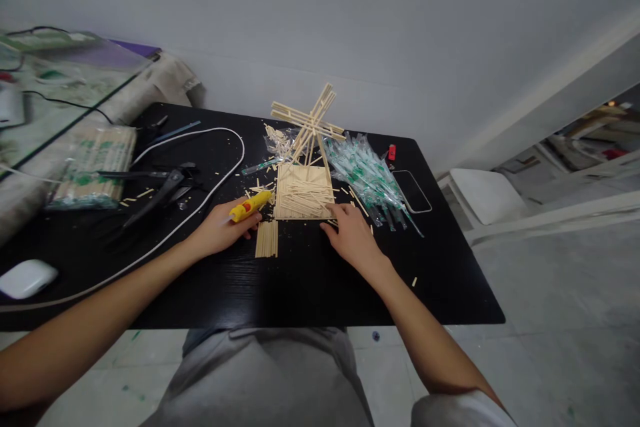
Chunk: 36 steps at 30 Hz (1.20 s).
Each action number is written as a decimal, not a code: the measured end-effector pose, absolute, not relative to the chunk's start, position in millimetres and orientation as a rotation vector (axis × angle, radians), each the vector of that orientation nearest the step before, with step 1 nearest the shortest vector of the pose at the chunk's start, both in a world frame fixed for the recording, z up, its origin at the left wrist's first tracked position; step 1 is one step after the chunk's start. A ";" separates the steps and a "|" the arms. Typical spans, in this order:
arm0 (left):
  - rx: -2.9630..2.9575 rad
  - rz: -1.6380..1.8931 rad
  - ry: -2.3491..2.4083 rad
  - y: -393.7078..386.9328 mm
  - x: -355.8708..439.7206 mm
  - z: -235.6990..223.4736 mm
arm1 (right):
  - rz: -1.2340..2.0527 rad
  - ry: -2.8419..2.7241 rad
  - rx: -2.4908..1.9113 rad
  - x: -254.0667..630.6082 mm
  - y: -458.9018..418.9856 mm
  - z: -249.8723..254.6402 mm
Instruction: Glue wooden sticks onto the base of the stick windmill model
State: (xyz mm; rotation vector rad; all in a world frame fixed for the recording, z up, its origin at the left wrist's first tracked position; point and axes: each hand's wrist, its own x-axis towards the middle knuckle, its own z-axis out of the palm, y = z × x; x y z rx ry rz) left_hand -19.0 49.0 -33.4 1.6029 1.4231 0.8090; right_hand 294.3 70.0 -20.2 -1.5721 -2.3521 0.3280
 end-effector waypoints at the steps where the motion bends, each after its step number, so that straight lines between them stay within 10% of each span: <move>1: 1.602 0.813 1.419 49.2 -18.9 -33.5 | 0.326 -2.347 -1.566 292.4 69.7 -22.2; 36: 1.803 0.828 1.449 48.9 -20.0 -31.9 | 0.200 -2.747 -1.169 217.4 56.3 -17.4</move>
